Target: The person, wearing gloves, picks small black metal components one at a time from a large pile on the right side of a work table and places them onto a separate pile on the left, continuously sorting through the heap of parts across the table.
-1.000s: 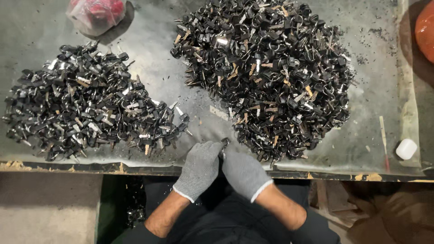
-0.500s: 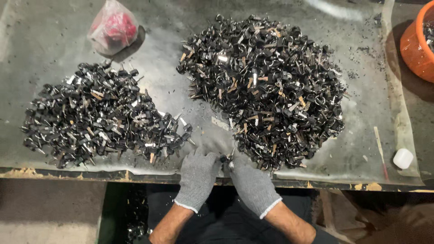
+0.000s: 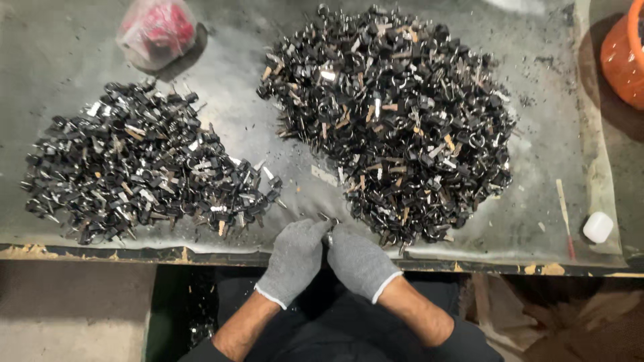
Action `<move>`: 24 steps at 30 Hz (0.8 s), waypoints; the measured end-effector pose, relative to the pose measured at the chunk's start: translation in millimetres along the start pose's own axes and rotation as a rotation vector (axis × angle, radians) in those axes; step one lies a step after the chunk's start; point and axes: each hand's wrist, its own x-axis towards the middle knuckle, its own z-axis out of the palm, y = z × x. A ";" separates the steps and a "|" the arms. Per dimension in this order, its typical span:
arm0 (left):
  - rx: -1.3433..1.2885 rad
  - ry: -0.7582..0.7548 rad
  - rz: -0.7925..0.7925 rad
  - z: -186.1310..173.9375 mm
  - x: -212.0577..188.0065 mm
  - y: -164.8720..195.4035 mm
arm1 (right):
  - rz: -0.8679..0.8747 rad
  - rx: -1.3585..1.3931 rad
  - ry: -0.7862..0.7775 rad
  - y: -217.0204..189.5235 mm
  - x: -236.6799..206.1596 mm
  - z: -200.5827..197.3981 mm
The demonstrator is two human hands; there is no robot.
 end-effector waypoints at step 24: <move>-0.111 -0.179 -0.367 -4.7 18.3 -13.6 | 0.496 0.035 -0.039 -1.0 -22.4 -19.1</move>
